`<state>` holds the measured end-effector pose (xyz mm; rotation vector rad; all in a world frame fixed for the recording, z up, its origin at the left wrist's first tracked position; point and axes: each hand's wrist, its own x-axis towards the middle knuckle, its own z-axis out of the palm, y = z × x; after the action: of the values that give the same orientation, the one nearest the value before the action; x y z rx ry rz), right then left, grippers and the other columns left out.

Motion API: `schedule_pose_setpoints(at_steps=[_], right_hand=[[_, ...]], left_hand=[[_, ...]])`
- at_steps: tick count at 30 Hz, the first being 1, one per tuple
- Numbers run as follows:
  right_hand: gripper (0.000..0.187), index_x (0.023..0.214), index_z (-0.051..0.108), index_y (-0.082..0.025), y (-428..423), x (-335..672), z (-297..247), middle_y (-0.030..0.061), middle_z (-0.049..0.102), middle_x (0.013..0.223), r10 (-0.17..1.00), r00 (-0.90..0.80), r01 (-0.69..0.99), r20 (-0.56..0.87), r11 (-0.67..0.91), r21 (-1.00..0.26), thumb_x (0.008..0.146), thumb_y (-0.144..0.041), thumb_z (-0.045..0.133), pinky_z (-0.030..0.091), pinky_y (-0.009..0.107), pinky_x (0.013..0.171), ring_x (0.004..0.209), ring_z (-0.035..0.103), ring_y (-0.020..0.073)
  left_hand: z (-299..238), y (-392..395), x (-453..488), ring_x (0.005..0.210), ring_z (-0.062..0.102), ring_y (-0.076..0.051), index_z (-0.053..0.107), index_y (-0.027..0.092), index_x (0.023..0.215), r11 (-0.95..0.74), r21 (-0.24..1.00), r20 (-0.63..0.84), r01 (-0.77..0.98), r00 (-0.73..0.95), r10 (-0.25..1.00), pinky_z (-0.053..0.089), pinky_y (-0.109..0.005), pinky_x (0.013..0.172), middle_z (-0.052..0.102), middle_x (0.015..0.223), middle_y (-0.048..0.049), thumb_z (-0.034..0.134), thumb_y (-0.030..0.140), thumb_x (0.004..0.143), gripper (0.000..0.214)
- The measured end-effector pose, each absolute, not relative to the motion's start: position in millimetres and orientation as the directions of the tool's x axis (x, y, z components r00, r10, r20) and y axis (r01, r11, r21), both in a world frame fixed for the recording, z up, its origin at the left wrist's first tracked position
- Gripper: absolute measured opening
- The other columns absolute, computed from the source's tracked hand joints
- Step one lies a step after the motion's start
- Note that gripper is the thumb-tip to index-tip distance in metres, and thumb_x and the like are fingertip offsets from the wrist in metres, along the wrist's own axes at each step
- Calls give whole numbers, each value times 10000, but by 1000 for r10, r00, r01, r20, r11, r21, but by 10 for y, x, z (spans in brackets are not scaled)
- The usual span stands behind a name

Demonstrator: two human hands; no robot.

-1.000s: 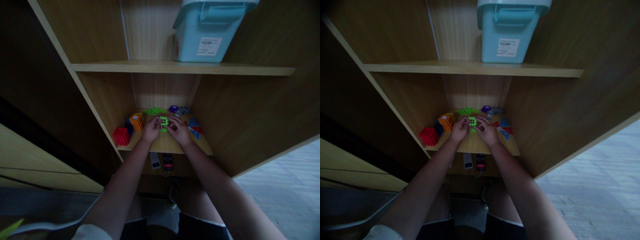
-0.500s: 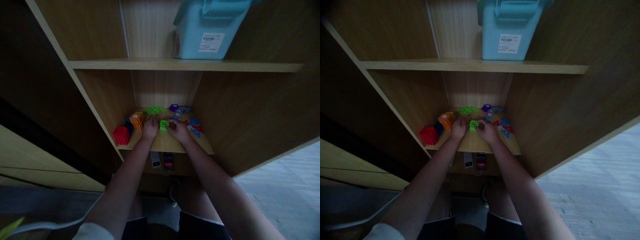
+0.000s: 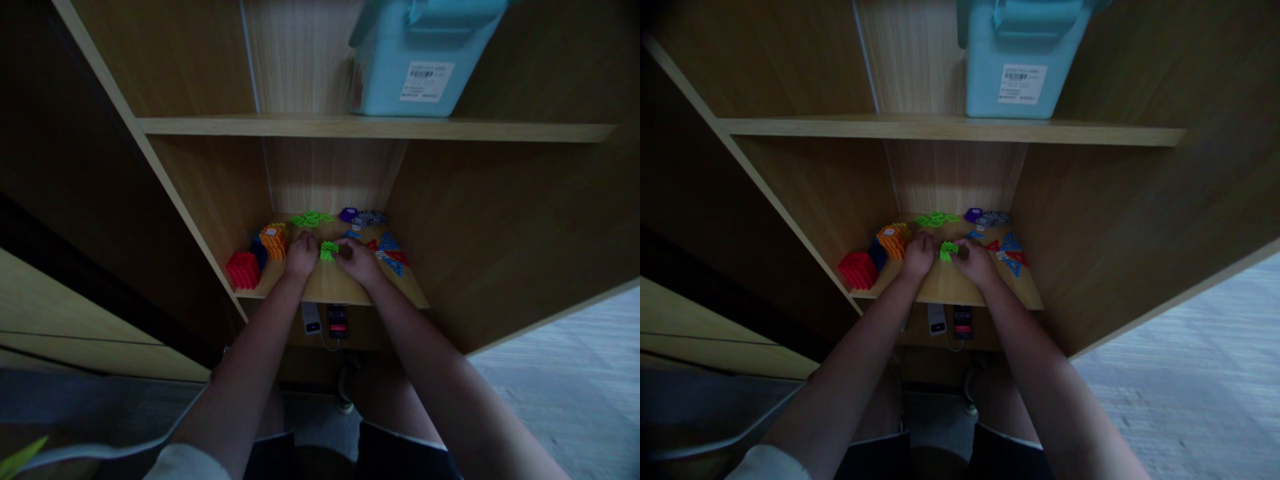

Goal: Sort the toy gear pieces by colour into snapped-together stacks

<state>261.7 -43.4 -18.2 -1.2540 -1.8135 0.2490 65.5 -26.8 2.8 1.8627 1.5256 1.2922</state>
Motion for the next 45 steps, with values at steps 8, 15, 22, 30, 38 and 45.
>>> schedule_pose_setpoints(at_steps=[8,15,22,30,38,45], right_hand=[[257,1150,733,-259,-422,2624,-203,78,782,1172,822,-117,635,557,493,-595,898,-306,727,576,440,996,1070,735,265],[222,1117,728,-264,-428,2615,-191,69,766,1126,823,-135,636,552,499,-589,898,-300,713,571,428,989,1058,718,261],[188,1118,703,-253,-407,2638,-201,103,745,1178,797,-77,638,599,501,-584,975,-331,608,554,453,1047,1118,711,275],[239,1021,702,-251,-381,2650,-233,99,806,1027,816,39,686,576,397,-610,1039,-348,484,586,422,894,950,760,286],[256,1014,705,-260,-385,2655,-244,66,804,913,824,54,684,564,381,-622,1053,-361,474,583,387,847,853,761,267],[241,1009,697,-260,-384,2650,-232,67,811,960,823,52,647,565,404,-647,1043,-349,476,583,396,885,906,771,265]], left_hand=[[0,-242,655,890,767,-266,703,220,954,-356,784,428,509,-28,903,580,-370,878,760,824,-86,446,296,1093,302],[-3,-242,655,853,770,-274,705,210,970,-346,788,419,509,-32,908,578,-375,845,769,822,-100,447,335,1096,313],[-14,-246,664,829,774,-283,695,208,917,-336,774,420,537,-39,907,572,-372,813,756,765,-101,438,362,1101,351],[-40,-239,661,800,769,-274,684,229,876,-351,758,436,550,-27,899,569,-359,781,739,717,-81,466,400,1091,350],[-49,-218,661,801,772,-274,679,223,908,-350,761,438,547,-33,899,568,-369,812,750,736,-84,410,343,1095,349],[-34,-232,649,806,774,-248,659,220,928,-371,766,455,525,-34,890,567,-357,836,765,740,-63,396,325,1097,329]])
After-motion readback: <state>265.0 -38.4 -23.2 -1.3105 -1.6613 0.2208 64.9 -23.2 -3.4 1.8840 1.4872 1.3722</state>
